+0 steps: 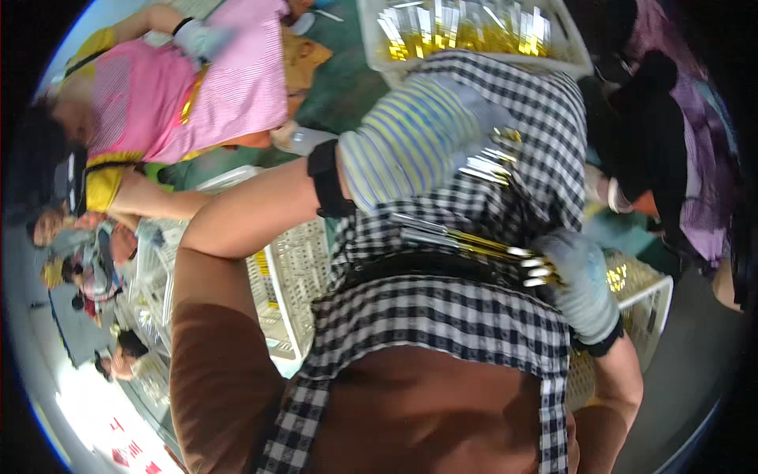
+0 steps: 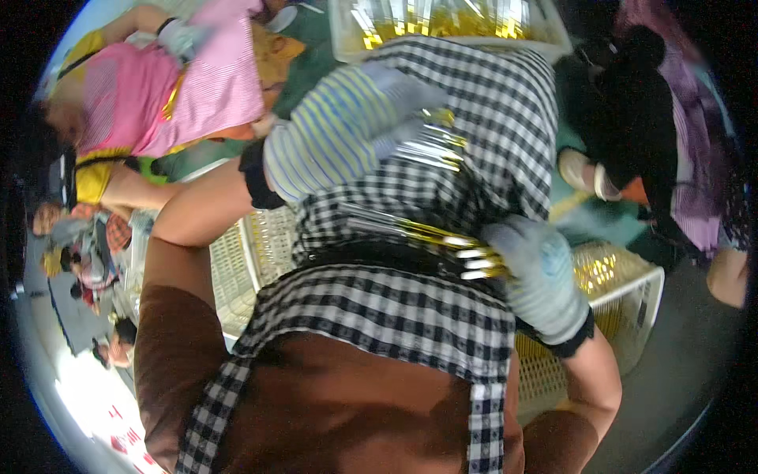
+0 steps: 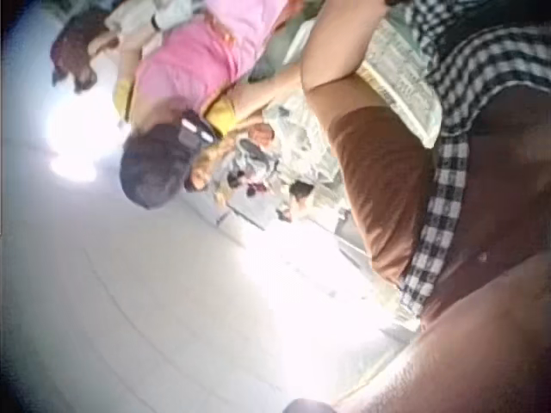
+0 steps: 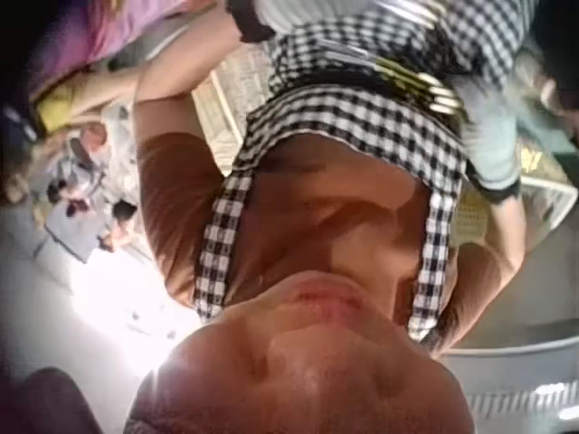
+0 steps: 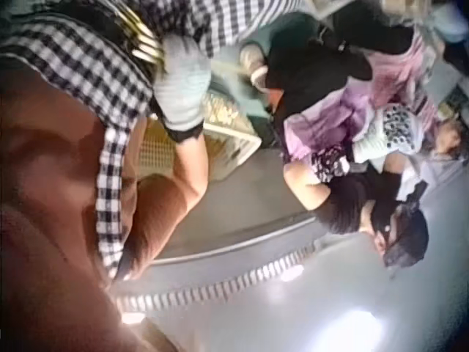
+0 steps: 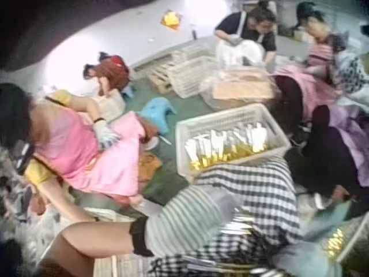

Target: The recorder is arranging and sorting bundles of pen-like objects into baskets within a manufacturing facility.

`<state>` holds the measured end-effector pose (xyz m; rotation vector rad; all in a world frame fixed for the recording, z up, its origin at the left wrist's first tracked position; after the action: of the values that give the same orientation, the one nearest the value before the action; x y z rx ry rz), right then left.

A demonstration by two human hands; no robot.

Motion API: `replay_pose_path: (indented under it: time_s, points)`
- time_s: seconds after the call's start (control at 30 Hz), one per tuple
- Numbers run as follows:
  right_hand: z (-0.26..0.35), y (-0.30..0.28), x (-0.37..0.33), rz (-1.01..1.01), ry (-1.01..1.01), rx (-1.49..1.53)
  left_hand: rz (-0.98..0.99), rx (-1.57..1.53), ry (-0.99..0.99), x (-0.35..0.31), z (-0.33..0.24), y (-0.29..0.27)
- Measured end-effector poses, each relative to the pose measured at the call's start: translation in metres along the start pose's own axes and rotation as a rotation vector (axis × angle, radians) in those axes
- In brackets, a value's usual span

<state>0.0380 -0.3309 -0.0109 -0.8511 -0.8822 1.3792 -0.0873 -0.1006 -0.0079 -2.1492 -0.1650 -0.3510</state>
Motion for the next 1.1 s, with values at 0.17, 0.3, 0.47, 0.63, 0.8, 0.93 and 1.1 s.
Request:
replay_pose_path:
  time_s: [0.17,0.3,0.47,0.63,0.8,0.93,1.1]
  points:
    - [0.01,0.028,0.006,0.084,-0.015,0.062,0.11,-0.115,-0.203,0.016,0.02,0.02]
    - [0.013,0.035,0.018,0.282,0.151,-0.168,0.201,0.261,0.037,-0.002,0.013,0.017]
    - [0.016,0.02,0.039,0.399,0.024,-0.068,-0.008,0.376,0.099,-0.01,-0.011,-0.003]
    - [0.003,0.011,0.05,0.411,-0.039,0.191,-0.043,0.279,0.241,-0.028,-0.027,-0.01]
    - [-0.001,0.005,0.057,0.434,-0.014,0.119,0.199,0.134,0.131,-0.048,-0.045,-0.009]
    - [0.011,-0.008,0.061,0.427,0.056,0.282,0.124,0.302,0.282,-0.042,-0.058,-0.016]
    - [0.017,-0.026,0.049,0.464,0.284,0.701,0.117,0.314,0.431,-0.024,-0.059,-0.025]
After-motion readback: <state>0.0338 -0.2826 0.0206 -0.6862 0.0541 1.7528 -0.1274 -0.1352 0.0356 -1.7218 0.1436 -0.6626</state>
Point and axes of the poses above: each hand's wrist, its own x-axis towards the middle knuckle, its own y-axis out of the palm, z = x × y, the point moved 2 cm from there along x, towards the middle knuckle, and after that the axes turned 7 degrees about -x, right-handed, at the moved point
